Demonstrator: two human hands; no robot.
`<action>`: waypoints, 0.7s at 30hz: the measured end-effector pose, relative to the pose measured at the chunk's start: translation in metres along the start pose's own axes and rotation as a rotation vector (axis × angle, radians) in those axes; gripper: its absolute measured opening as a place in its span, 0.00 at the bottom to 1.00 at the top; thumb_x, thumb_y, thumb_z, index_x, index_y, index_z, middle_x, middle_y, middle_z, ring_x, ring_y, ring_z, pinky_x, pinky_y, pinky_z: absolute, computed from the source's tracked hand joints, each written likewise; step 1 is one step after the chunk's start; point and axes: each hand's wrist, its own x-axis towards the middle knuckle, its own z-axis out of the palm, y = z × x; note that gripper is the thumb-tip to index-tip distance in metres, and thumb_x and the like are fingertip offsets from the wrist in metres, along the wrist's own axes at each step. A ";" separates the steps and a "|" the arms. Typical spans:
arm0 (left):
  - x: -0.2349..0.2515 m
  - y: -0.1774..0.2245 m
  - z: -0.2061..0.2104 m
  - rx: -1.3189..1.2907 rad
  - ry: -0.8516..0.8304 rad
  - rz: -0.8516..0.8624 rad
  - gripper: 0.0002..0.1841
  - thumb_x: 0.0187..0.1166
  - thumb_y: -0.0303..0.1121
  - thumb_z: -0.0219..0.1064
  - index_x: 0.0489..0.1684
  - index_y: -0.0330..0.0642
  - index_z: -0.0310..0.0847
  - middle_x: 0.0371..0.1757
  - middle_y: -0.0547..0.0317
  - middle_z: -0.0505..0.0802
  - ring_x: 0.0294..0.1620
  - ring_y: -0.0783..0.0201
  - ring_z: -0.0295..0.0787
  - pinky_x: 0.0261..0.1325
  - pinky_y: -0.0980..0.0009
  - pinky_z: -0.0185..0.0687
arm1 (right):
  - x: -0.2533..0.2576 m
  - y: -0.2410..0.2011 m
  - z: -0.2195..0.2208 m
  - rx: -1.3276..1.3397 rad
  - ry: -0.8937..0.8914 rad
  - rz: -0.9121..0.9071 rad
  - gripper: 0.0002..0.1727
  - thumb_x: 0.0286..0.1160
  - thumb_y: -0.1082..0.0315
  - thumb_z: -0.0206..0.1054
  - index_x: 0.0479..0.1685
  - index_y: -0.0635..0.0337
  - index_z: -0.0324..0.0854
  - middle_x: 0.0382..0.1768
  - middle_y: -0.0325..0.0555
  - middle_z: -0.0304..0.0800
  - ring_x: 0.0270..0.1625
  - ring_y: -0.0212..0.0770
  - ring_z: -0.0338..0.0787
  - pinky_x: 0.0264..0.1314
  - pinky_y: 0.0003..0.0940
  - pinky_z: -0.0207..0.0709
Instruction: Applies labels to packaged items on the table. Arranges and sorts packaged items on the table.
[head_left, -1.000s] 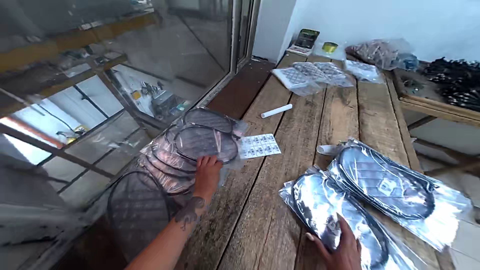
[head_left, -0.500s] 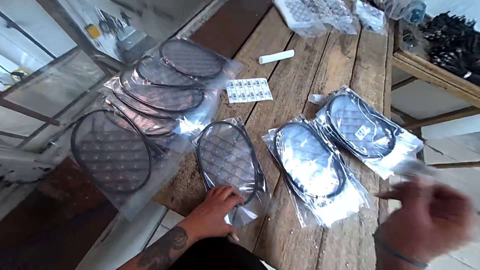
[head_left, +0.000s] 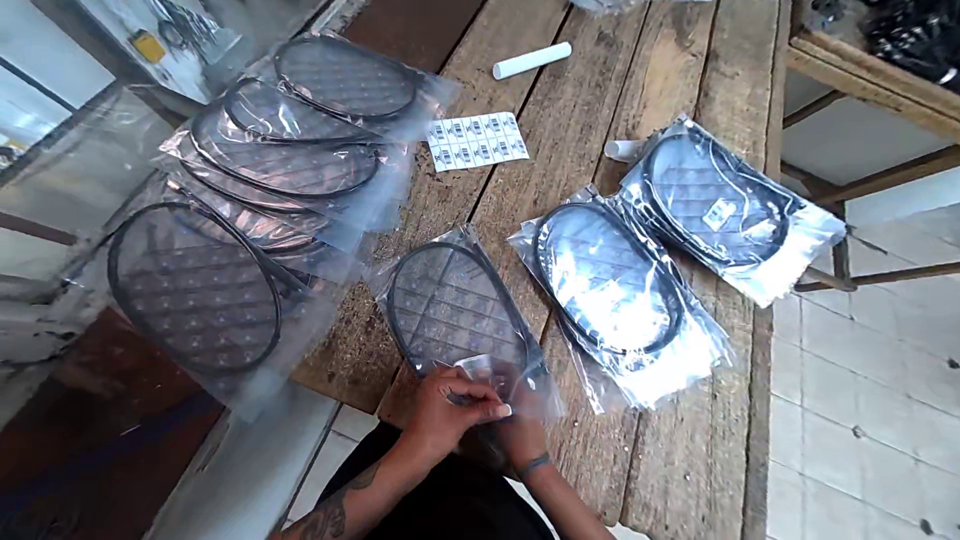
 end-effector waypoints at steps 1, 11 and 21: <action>-0.002 -0.004 0.004 -0.009 -0.015 0.009 0.07 0.61 0.38 0.85 0.32 0.50 0.97 0.38 0.70 0.91 0.51 0.75 0.84 0.61 0.73 0.78 | 0.007 -0.010 0.001 -0.121 -0.171 0.031 0.25 0.78 0.65 0.66 0.73 0.68 0.78 0.50 0.62 0.94 0.53 0.58 0.94 0.61 0.58 0.84; -0.002 -0.011 0.002 0.019 -0.121 0.111 0.08 0.61 0.42 0.85 0.31 0.51 0.97 0.36 0.72 0.91 0.53 0.73 0.81 0.63 0.71 0.72 | 0.045 -0.040 0.009 -0.194 -0.024 0.271 0.25 0.80 0.53 0.70 0.62 0.66 0.82 0.40 0.64 0.93 0.45 0.65 0.92 0.50 0.65 0.80; 0.041 -0.042 -0.100 1.306 0.035 0.508 0.47 0.77 0.78 0.41 0.95 0.63 0.53 0.98 0.67 0.50 0.98 0.58 0.34 0.94 0.36 0.28 | 0.016 -0.010 0.011 -0.330 0.142 -0.173 0.37 0.72 0.55 0.73 0.81 0.64 0.72 0.33 0.53 0.95 0.30 0.54 0.95 0.34 0.54 0.88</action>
